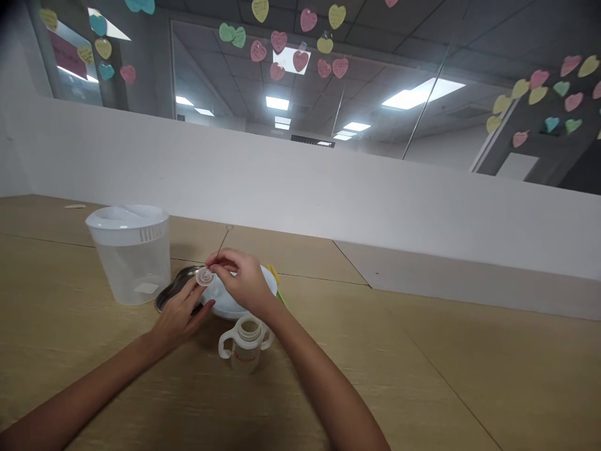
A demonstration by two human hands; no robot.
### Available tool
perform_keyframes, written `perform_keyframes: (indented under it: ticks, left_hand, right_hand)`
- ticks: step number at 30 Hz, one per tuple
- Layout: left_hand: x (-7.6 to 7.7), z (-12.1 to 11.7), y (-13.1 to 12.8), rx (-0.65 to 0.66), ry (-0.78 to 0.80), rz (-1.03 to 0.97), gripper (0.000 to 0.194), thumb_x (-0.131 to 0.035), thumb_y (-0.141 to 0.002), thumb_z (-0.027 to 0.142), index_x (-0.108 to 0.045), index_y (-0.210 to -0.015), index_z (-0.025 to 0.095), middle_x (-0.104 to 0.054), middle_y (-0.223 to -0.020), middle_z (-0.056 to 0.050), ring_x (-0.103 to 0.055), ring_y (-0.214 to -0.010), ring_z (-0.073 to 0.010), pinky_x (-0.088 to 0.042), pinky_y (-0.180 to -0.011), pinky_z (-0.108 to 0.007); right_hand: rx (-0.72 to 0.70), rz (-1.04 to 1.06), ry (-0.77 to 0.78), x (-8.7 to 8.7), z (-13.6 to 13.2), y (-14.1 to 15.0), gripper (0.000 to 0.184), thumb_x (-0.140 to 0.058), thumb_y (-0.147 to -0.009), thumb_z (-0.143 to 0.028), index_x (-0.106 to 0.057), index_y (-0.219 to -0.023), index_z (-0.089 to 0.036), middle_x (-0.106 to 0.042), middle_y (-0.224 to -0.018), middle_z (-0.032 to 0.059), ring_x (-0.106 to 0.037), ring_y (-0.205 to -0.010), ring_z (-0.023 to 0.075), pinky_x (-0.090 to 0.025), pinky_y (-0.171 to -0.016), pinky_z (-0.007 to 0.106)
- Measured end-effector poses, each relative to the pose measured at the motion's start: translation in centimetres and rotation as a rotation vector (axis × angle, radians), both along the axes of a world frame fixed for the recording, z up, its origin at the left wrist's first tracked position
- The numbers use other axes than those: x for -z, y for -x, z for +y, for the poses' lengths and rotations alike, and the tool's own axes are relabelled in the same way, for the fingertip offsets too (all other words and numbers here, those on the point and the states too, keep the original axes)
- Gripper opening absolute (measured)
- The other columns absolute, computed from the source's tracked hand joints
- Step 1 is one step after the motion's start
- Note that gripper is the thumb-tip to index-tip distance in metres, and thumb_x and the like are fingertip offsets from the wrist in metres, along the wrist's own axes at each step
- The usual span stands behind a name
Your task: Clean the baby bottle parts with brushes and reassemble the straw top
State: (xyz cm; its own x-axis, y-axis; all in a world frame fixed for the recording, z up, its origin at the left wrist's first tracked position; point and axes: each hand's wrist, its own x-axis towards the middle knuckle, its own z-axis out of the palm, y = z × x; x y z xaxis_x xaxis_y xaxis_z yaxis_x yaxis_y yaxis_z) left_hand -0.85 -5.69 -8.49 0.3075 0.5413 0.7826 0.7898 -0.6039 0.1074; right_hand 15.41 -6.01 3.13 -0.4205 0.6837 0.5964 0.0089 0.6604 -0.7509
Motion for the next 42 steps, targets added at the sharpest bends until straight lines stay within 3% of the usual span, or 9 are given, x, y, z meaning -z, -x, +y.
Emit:
perform_keyframes:
  ticks: [15, 22, 30, 42]
  left_hand:
    - [-0.1, 0.0, 0.0, 0.008, 0.011, 0.014, 0.046, -0.04, -0.09, 0.031, -0.034, -0.132, 0.013, -0.045, -0.132, -0.016, -0.047, -0.12, -0.0254, -0.042, -0.098, -0.035]
    - [0.4, 0.4, -0.1, 0.005, 0.024, 0.003, 0.048, -0.042, -0.09, 0.032, -0.033, -0.133, 0.014, -0.049, -0.126, -0.016, -0.052, -0.113, -0.0261, -0.048, -0.09, -0.037]
    - [0.1, 0.3, 0.2, 0.042, 0.073, 0.001, 0.047, -0.04, -0.09, 0.032, -0.032, -0.132, 0.014, -0.043, -0.133, -0.015, -0.042, -0.124, -0.0252, -0.041, -0.1, -0.038]
    - [0.5, 0.5, 0.1, 0.02, 0.086, 0.015, 0.043, -0.038, -0.091, 0.034, -0.035, -0.13, 0.014, -0.045, -0.131, -0.016, -0.048, -0.12, -0.0253, -0.046, -0.094, -0.038]
  right_hand:
    - [0.173, -0.245, -0.308, 0.4, 0.1, 0.1, 0.018, -0.047, -0.081, -0.011, -0.063, -0.08, -0.018, -0.066, -0.081, 0.0024, -0.061, -0.078, 0.0126, -0.048, -0.071, 0.024]
    - [0.172, -0.228, -0.327, 0.9, 0.5, 0.3, 0.017, -0.048, -0.081, -0.011, -0.064, -0.081, -0.017, -0.067, -0.08, 0.0023, -0.062, -0.074, 0.0126, -0.049, -0.069, 0.023]
    - [0.219, -0.274, -0.414, 0.9, 0.9, 0.3, 0.018, -0.048, -0.081, -0.008, -0.064, -0.08, -0.018, -0.067, -0.079, 0.0022, -0.061, -0.074, 0.0123, -0.047, -0.068, 0.023]
    - [0.24, -0.241, -0.42, 1.7, 1.8, 0.2, 0.019, -0.048, -0.082, -0.008, -0.064, -0.081, -0.019, -0.067, -0.08, 0.0032, -0.062, -0.076, 0.0137, -0.049, -0.071, 0.025]
